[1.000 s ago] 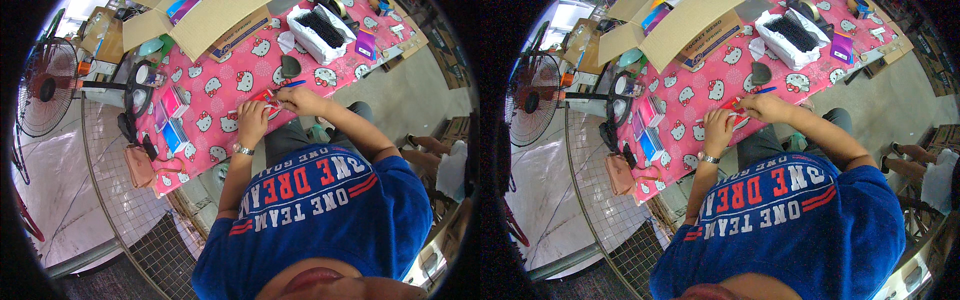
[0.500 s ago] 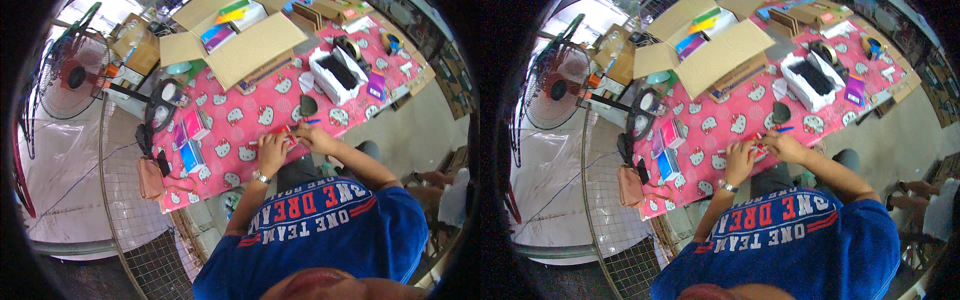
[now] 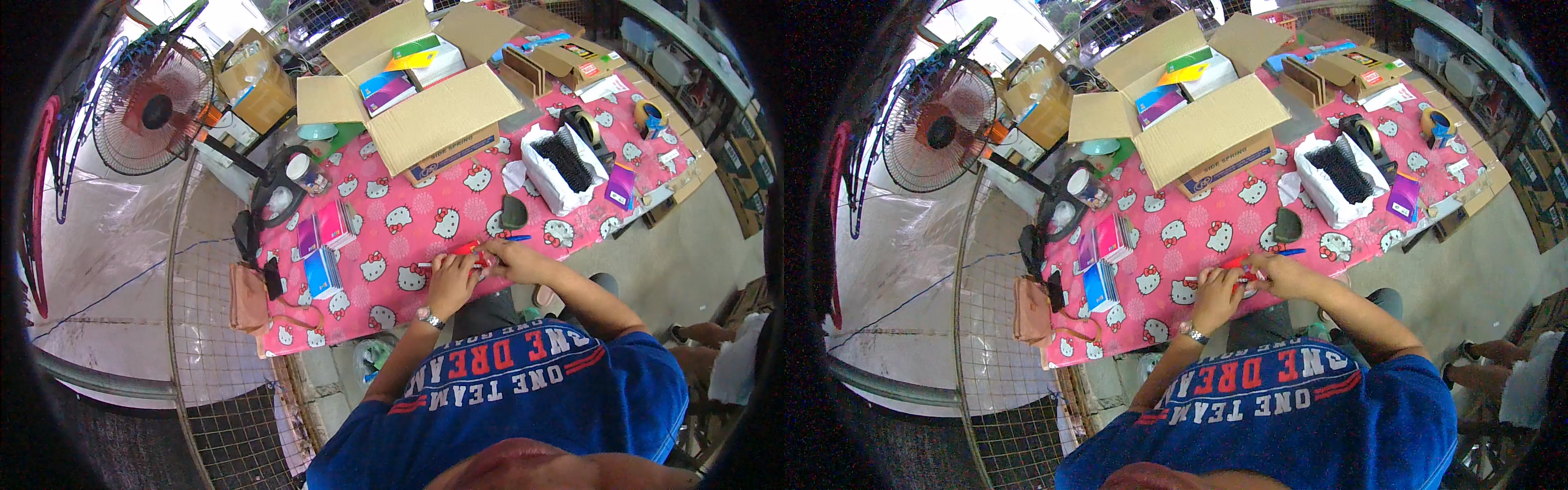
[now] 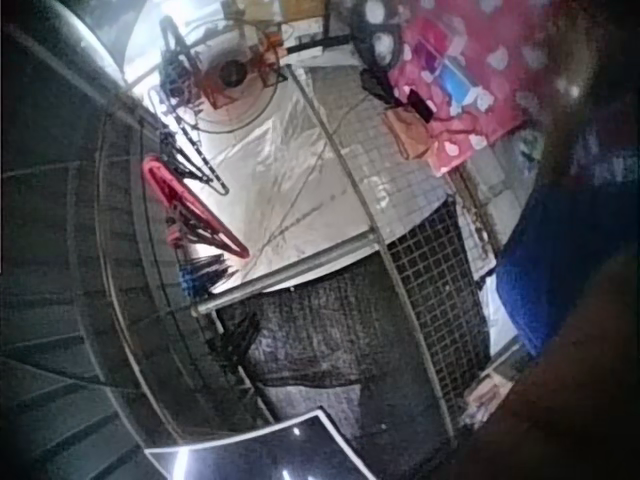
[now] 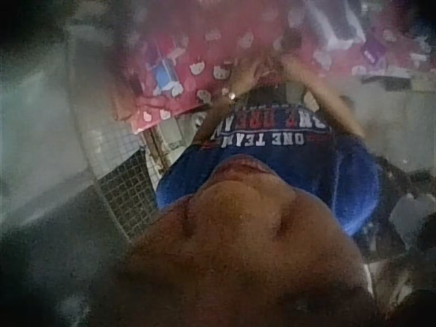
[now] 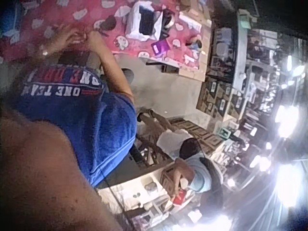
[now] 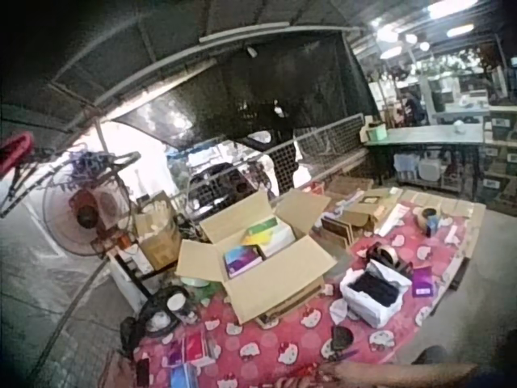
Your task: The person assembles small notebooks by inserting spiral binding through holes in the paper and covers, and then trims the excess binding with a tool.
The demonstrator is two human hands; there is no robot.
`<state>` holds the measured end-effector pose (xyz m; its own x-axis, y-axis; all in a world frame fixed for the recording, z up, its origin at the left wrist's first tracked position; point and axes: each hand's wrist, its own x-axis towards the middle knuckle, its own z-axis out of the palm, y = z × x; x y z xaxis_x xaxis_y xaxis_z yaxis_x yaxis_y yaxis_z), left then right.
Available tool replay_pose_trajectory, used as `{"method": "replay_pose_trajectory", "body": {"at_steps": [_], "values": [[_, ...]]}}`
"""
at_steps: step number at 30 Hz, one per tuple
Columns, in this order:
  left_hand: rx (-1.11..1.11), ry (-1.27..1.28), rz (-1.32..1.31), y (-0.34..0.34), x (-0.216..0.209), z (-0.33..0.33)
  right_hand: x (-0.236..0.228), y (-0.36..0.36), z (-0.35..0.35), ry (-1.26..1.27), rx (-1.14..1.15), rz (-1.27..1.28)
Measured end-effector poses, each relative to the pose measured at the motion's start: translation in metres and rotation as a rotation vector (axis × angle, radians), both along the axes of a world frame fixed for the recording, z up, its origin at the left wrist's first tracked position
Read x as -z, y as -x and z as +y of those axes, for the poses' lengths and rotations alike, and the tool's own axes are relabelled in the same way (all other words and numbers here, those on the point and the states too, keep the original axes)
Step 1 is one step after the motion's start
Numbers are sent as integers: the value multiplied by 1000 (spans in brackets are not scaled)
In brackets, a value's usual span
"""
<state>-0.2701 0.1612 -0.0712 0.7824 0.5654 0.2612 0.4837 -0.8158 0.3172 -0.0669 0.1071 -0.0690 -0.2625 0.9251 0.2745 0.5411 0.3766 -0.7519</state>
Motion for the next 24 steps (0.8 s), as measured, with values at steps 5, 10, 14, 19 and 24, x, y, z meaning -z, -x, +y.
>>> {"method": "replay_pose_trajectory", "body": {"at_steps": [5, 10, 14, 19, 24], "values": [[-25, -15, 2, 7, 6, 3, 12, -14, 27, 336, 53, 29], [21, -19, 7, 1, 17, 9, 60, -76, 74, 120, 361, -370], [34, 83, 58, 8, 20, 16, 80, -73, 76, 116, 331, -511], [-328, -47, 103, 8, 12, -4, 69, -65, 76, 177, 241, -342], [-314, 34, 58, 13, 20, 1, 15, -27, 52, 565, -310, 498]]}}
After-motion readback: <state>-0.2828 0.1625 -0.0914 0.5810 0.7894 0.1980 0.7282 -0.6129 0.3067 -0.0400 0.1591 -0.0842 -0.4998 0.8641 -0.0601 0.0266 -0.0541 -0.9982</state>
